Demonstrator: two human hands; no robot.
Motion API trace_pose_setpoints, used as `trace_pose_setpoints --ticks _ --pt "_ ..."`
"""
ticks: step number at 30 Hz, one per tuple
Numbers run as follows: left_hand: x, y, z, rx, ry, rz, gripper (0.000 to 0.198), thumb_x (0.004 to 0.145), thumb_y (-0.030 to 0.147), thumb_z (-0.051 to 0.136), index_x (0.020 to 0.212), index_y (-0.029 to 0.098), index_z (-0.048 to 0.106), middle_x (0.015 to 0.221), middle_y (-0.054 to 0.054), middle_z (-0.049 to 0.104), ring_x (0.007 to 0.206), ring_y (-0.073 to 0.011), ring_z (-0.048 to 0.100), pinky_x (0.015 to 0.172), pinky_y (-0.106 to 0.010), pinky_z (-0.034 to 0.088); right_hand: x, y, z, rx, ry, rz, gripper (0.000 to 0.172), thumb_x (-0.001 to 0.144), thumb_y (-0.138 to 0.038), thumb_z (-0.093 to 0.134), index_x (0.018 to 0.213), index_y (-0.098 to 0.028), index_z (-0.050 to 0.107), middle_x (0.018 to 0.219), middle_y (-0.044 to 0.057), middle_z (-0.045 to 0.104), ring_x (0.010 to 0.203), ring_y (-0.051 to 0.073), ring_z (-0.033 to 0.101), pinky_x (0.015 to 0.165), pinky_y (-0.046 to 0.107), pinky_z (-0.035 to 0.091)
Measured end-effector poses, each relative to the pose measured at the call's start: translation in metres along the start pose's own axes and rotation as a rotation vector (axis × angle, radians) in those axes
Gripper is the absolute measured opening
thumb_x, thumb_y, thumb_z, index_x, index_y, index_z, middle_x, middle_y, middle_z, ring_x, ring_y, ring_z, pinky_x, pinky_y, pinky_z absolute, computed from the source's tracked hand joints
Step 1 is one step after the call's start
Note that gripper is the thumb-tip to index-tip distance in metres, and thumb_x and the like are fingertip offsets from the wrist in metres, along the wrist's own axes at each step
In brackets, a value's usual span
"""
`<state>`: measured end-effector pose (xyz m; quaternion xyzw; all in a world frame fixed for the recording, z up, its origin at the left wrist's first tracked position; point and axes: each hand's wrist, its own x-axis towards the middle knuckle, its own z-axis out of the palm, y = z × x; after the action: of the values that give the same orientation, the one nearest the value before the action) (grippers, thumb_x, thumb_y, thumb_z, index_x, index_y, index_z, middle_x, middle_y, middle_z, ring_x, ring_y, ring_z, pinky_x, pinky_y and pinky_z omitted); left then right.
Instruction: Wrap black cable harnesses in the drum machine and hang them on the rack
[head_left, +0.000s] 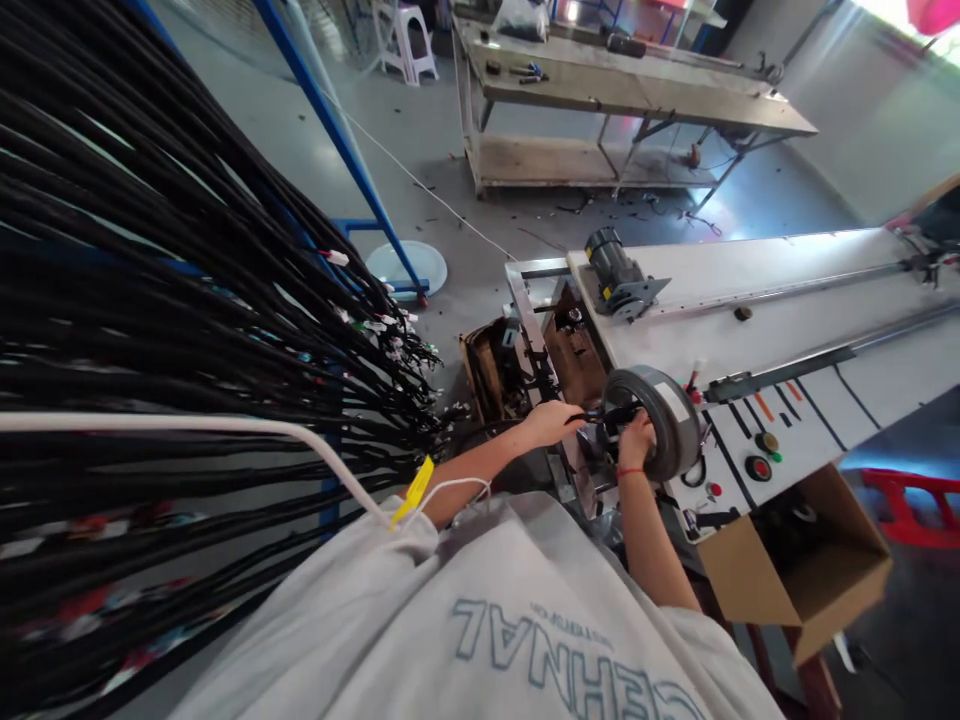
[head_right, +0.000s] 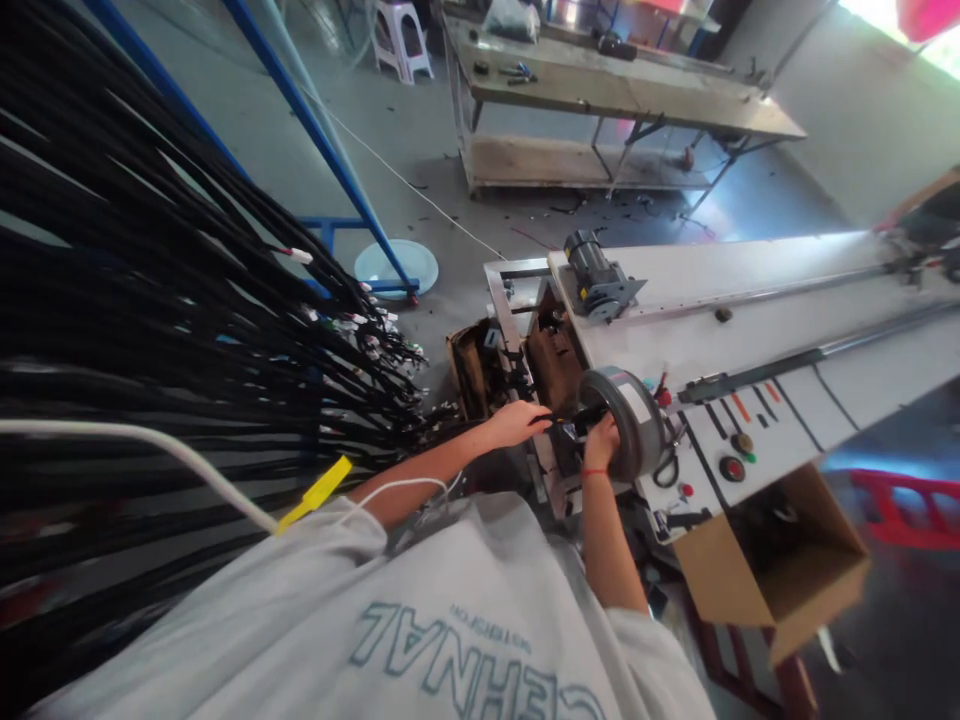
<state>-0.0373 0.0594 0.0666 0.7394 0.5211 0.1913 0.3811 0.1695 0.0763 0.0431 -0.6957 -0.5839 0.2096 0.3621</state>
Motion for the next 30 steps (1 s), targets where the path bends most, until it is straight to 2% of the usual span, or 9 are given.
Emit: trace_pose_setpoints --ticks 3,5,6,9,12,15,17,22,30 --pt "0.015 0.009 0.005 -0.029 0.073 -0.030 0.026 0.096 0.030 0.051 0.111 0.019 0.069 0.096 -0.005 0.073 0.086 -0.0186 0.067 0.075 -0.023 0.047 -0.029 0.004 0.002 -0.057 0.007 -0.082 0.050 0.091 -0.043 0.032 0.122 -0.008 0.051 0.135 0.025 0.048 0.132 0.030 0.041 0.107 0.047 0.034" --pt "0.019 0.011 0.009 -0.067 0.071 -0.015 0.024 0.096 0.028 0.050 0.107 0.018 0.070 0.092 -0.004 0.073 0.080 -0.0169 0.067 0.072 -0.022 0.047 -0.039 0.007 -0.001 -0.143 -0.036 -0.148 0.046 0.088 -0.044 0.039 0.114 -0.009 0.055 0.135 0.025 0.048 0.133 0.031 0.037 0.109 0.049 0.031" --pt "0.020 0.011 0.010 -0.082 0.067 -0.006 0.024 0.096 0.027 0.050 0.104 0.018 0.071 0.090 -0.004 0.073 0.077 -0.0163 0.066 0.071 -0.021 0.046 -0.039 0.008 -0.003 -0.185 -0.073 -0.155 0.043 0.086 -0.044 0.043 0.109 -0.010 0.057 0.130 0.025 0.051 0.130 0.032 0.040 0.108 0.050 0.032" --pt "0.019 0.009 0.013 -0.108 0.056 0.006 0.024 0.096 0.027 0.050 0.097 0.017 0.071 0.086 -0.004 0.073 0.075 -0.0157 0.065 0.071 -0.021 0.046 -0.029 0.008 -0.008 -0.231 -0.177 -0.086 0.033 0.078 -0.042 0.052 0.097 -0.016 0.058 0.109 0.020 0.062 0.110 0.030 0.054 0.099 0.047 0.041" --pt "0.013 0.009 0.012 -0.105 0.058 0.000 0.023 0.095 0.025 0.050 0.095 0.016 0.071 0.085 -0.004 0.072 0.076 -0.0161 0.064 0.073 -0.022 0.046 -0.018 0.005 -0.009 -0.194 -0.194 -0.044 0.026 0.073 -0.041 0.053 0.086 -0.020 0.057 0.097 0.016 0.065 0.095 0.028 0.059 0.091 0.041 0.045" --pt "0.008 0.011 0.010 -0.057 0.067 -0.002 0.019 0.093 0.023 0.055 0.089 0.015 0.072 0.082 -0.003 0.073 0.074 -0.0152 0.064 0.068 -0.021 0.045 -0.015 0.008 -0.008 -0.147 -0.178 -0.009 0.028 0.068 -0.047 0.053 0.078 -0.022 0.057 0.088 0.014 0.066 0.089 0.029 0.062 0.085 0.041 0.047" --pt "0.009 0.010 0.010 -0.056 0.018 -0.005 0.020 0.093 0.023 0.054 0.090 0.016 0.072 0.083 -0.002 0.073 0.075 -0.0148 0.065 0.067 -0.020 0.045 -0.011 0.015 -0.004 -0.110 -0.172 0.019 0.032 0.064 -0.051 0.053 0.074 -0.022 0.059 0.082 0.014 0.067 0.085 0.031 0.063 0.081 0.042 0.048" --pt "0.016 0.002 0.013 -0.029 0.031 0.033 0.020 0.093 0.023 0.055 0.087 0.017 0.073 0.082 -0.002 0.072 0.073 -0.0146 0.065 0.066 -0.020 0.043 0.001 0.029 0.004 -0.059 -0.191 -0.017 0.035 0.061 -0.056 0.051 0.067 -0.023 0.060 0.078 0.015 0.069 0.080 0.033 0.064 0.078 0.046 0.049" --pt "0.018 0.001 0.017 -0.034 0.021 0.046 0.021 0.093 0.024 0.054 0.088 0.017 0.074 0.083 -0.003 0.073 0.075 -0.0153 0.066 0.065 -0.020 0.043 0.000 0.024 0.000 -0.086 -0.207 -0.016 0.038 0.060 -0.057 0.049 0.068 -0.022 0.062 0.080 0.016 0.067 0.082 0.034 0.062 0.080 0.047 0.048"
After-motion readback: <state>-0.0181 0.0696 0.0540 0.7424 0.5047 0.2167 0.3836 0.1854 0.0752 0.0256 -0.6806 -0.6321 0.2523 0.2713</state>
